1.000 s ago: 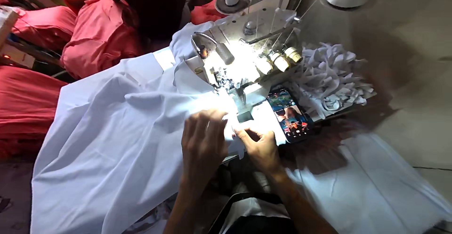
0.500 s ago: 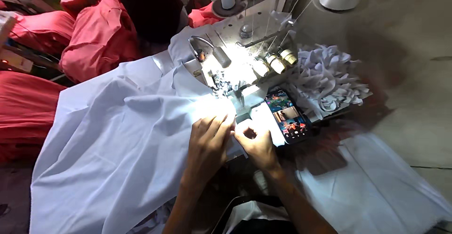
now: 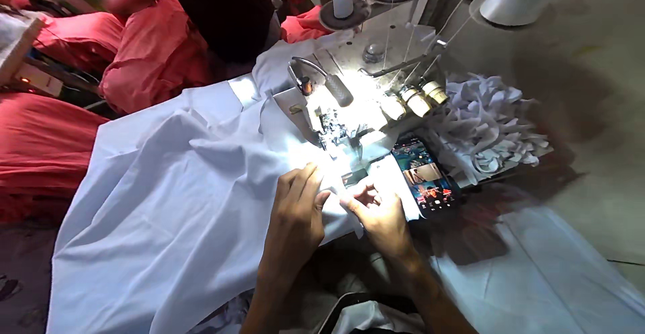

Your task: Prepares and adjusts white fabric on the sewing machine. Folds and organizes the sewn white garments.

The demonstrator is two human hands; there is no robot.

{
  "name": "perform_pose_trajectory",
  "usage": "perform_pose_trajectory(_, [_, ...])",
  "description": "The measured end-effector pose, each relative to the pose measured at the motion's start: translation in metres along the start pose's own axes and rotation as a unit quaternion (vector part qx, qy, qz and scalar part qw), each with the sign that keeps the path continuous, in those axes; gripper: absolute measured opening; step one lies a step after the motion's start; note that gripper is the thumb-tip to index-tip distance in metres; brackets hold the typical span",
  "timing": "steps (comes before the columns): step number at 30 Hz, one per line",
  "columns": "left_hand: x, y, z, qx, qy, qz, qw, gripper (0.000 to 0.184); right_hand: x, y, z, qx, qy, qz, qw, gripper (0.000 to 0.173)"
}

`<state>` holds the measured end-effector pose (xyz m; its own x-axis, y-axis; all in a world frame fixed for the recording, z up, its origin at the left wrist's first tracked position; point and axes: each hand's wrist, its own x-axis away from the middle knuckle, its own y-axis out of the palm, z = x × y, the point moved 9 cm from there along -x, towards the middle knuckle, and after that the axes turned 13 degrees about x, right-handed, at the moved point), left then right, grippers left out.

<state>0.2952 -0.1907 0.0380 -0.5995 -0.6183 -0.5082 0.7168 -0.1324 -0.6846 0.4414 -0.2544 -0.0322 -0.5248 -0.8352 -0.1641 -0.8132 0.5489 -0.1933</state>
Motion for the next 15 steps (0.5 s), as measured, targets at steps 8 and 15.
perform_pose_trajectory(8, [-0.002, 0.002, -0.002, 0.006, 0.012, -0.03, 0.999, 0.035, 0.002, -0.002, -0.006, -0.009, -0.006, 0.002, 1.0, 0.02])
perform_pose_trajectory(15, [-0.01, 0.009, -0.001, 0.002, 0.016, -0.041, 0.999, 0.034, 0.004, -0.008, -0.012, -0.003, -0.028, 0.018, 0.999, 0.02])
